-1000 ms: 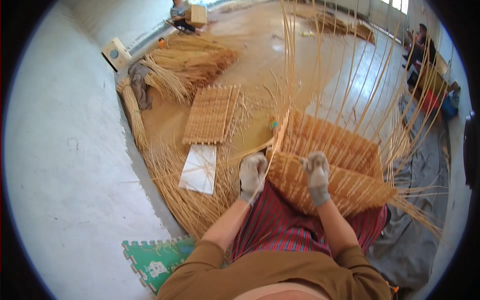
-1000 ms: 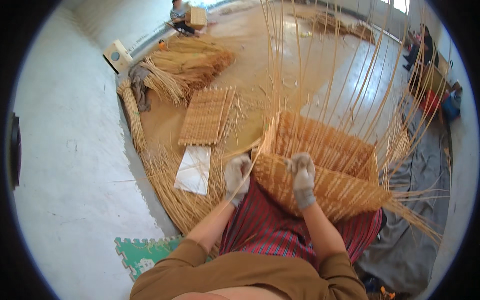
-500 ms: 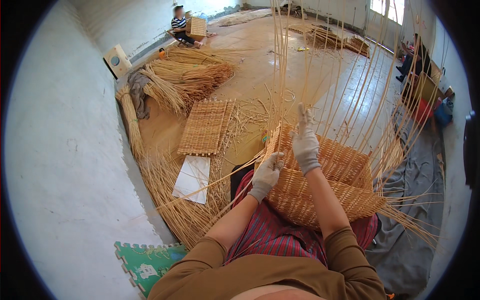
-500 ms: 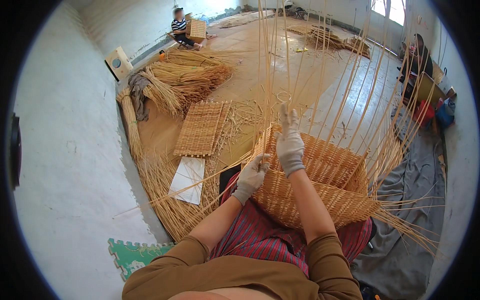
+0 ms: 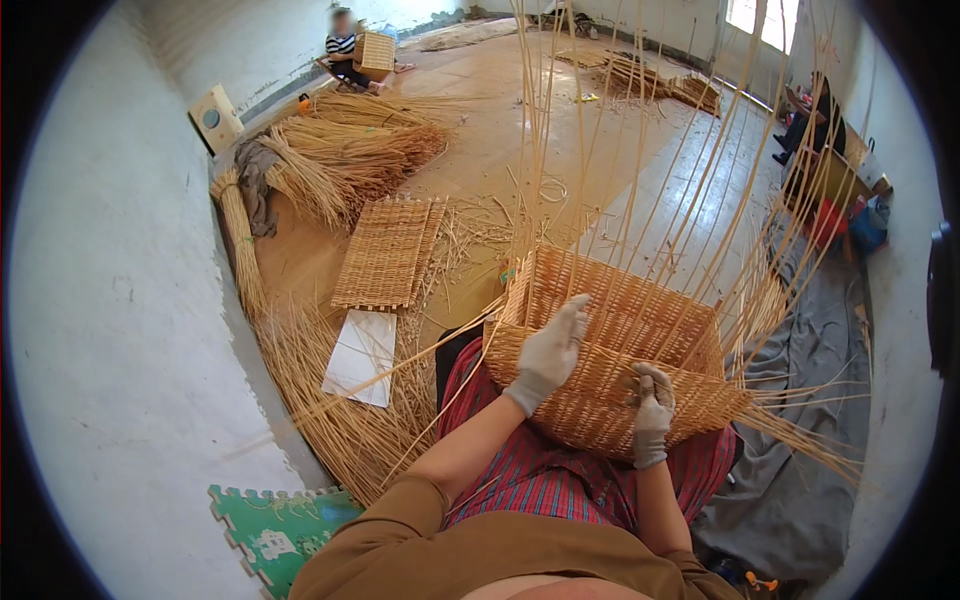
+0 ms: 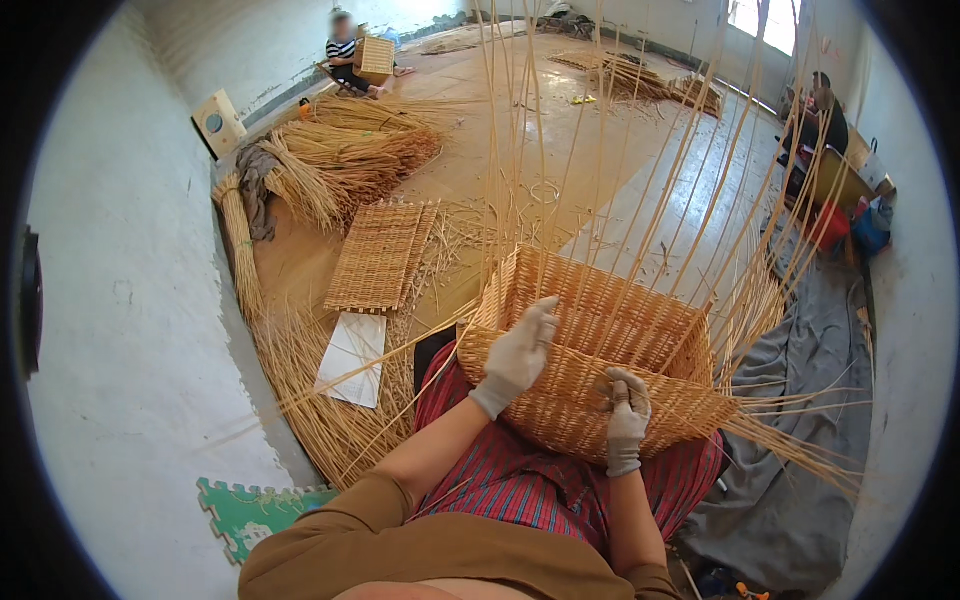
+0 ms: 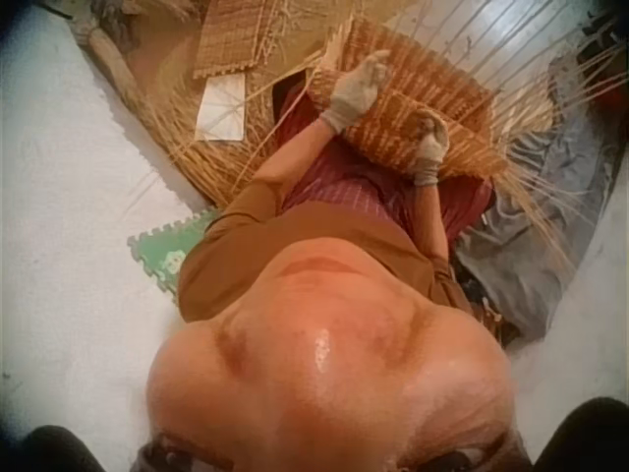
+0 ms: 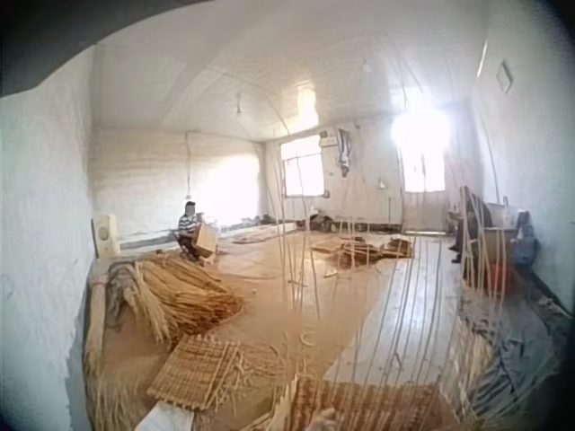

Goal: Weaving a large wicker basket using willow rods.

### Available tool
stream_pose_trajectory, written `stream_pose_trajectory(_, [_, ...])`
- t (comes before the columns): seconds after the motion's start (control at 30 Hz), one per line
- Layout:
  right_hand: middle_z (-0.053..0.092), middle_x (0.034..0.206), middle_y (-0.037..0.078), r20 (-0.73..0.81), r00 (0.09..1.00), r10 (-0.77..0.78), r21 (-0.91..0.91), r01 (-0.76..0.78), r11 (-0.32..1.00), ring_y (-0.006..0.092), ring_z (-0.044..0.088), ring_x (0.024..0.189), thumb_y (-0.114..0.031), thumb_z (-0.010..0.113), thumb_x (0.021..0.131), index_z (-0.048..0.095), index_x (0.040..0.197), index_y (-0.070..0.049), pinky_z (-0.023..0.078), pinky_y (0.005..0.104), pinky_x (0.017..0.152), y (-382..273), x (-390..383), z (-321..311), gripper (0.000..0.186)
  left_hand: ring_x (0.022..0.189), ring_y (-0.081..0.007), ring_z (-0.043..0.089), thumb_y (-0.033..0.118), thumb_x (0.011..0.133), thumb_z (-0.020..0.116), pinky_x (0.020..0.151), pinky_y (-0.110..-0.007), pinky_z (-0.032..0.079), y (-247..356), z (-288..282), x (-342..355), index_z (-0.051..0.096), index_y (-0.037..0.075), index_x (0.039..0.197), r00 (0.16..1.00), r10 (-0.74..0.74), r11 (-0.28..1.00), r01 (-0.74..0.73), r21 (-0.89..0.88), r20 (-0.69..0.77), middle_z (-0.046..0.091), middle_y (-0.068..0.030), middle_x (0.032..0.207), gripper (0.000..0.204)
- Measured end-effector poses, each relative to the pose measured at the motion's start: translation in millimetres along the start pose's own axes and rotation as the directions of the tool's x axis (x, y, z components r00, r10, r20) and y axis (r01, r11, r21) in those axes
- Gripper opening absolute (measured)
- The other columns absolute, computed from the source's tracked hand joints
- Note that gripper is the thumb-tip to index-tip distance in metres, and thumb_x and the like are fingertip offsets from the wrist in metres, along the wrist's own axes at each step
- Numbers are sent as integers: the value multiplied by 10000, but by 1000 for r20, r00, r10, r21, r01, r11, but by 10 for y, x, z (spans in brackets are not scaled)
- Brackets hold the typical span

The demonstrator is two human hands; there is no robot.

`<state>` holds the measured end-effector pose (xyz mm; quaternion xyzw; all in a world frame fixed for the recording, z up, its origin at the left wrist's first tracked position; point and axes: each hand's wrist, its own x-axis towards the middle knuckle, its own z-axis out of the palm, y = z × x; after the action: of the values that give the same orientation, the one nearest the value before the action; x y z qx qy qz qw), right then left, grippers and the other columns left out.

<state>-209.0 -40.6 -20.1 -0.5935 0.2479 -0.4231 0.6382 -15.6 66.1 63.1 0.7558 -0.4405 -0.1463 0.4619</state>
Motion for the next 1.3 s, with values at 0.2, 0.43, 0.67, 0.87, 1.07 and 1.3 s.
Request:
stream_pose_trajectory(0.2, [643,1299,137,43,851,-524,-506,470,723,203,664,1055,-2,505,1017,608,1329,-92,533,308,896,-444,573,543,341,936,-346,685,288,1039,496,740,-442,545,-471,720,-74,469,177,1432,964,245,931,-203,303,-106,646,-111,1281,409])
stream_pose_trajectory(0.43, [633,1060,76,-192,887,-420,-239,373,896,158,662,899,-65,418,1036,404,1458,-123,493,238,688,-435,620,73,426,1256,-236,589,271,965,573,1049,-343,473,-798,1012,79,564,98,1368,966,189,966,-150,210,-178,602,-102,1383,438])
stream_pose_trajectory(0.67, [650,1230,84,72,759,-647,-707,497,503,207,637,1144,67,539,947,558,1337,-48,539,315,894,-452,611,-357,407,884,-343,672,177,917,629,795,-455,574,115,1142,-219,278,341,1568,941,234,879,-312,360,244,417,-178,1475,758])
stream_pose_trajectory(0.87, [657,1235,91,-34,884,-467,-317,434,844,191,659,1066,165,389,874,446,1476,-27,536,296,902,-652,661,-652,634,873,-317,677,108,911,596,770,-424,578,238,1364,-217,273,381,1557,952,144,758,-281,588,269,413,-209,1376,773])
stream_pose_trajectory(1.07, [608,935,34,-395,841,-370,-480,154,864,76,543,729,57,439,999,576,1334,-60,477,214,652,-327,-503,-1036,380,826,-217,658,54,918,668,707,-335,569,32,1177,-279,609,231,1330,933,356,892,-355,-278,-49,518,-134,1301,453])
stream_pose_trajectory(1.3, [715,1071,92,357,934,-3,-471,182,863,177,669,858,43,585,932,690,1153,-61,556,288,760,-127,-525,147,266,689,-69,604,47,924,713,606,-224,529,-1130,-70,-508,658,41,1125,699,-428,702,-142,-698,-572,667,-14,894,208])
